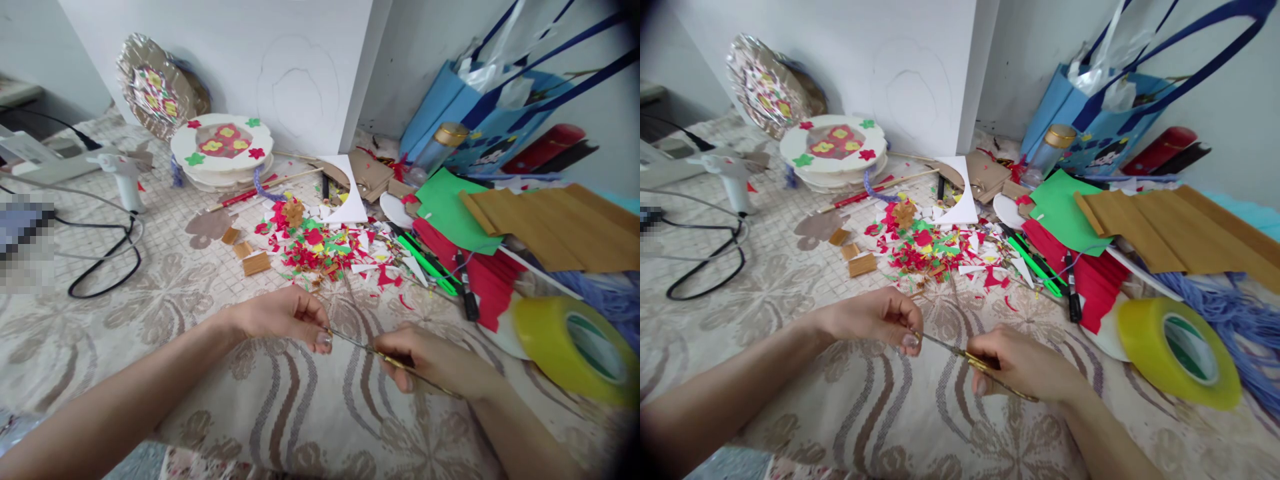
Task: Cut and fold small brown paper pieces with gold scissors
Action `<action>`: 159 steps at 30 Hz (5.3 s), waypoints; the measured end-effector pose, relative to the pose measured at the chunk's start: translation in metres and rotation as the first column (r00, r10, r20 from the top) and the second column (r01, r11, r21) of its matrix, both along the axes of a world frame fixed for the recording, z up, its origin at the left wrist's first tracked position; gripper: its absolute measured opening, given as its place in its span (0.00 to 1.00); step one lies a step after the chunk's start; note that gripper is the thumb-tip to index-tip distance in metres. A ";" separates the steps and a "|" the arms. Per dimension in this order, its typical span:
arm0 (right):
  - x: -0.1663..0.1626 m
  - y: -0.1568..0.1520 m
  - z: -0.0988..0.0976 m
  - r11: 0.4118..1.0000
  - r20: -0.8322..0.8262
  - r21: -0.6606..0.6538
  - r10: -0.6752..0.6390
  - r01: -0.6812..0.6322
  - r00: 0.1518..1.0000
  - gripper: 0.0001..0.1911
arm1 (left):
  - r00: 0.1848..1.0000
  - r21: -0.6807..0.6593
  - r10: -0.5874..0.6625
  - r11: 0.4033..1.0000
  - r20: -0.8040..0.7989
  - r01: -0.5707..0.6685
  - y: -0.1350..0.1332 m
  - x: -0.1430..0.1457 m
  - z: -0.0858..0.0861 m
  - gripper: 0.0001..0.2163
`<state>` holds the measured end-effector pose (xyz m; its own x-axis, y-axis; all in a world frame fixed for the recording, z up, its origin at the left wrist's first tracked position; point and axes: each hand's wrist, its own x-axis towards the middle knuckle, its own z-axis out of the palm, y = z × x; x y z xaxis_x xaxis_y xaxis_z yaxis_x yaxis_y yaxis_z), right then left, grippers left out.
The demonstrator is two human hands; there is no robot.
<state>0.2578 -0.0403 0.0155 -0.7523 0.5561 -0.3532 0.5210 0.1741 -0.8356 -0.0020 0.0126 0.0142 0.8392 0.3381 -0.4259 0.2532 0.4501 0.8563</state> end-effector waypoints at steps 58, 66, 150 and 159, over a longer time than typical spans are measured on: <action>-0.023 -0.002 -0.007 0.498 -0.178 0.633 -0.652 0.593 0.737 0.05 | 0.958 0.985 0.250 0.063 0.140 -0.160 -0.028 0.016 -0.011 0.05; -0.054 -0.020 -0.002 0.726 -0.304 0.237 -0.576 0.646 0.759 0.02 | 0.959 0.994 0.264 -0.053 0.105 -0.094 -0.034 0.019 -0.012 0.05; -0.053 -0.015 -0.019 0.666 -0.300 -0.377 -0.745 0.643 0.596 0.05 | 0.928 0.321 0.369 0.874 0.049 -0.365 -0.030 0.022 -0.006 0.09; -0.052 -0.016 -0.019 0.701 -0.290 -0.313 -0.713 0.641 0.638 0.05 | 0.920 0.355 0.390 0.854 0.048 -0.381 -0.032 0.022 -0.013 0.07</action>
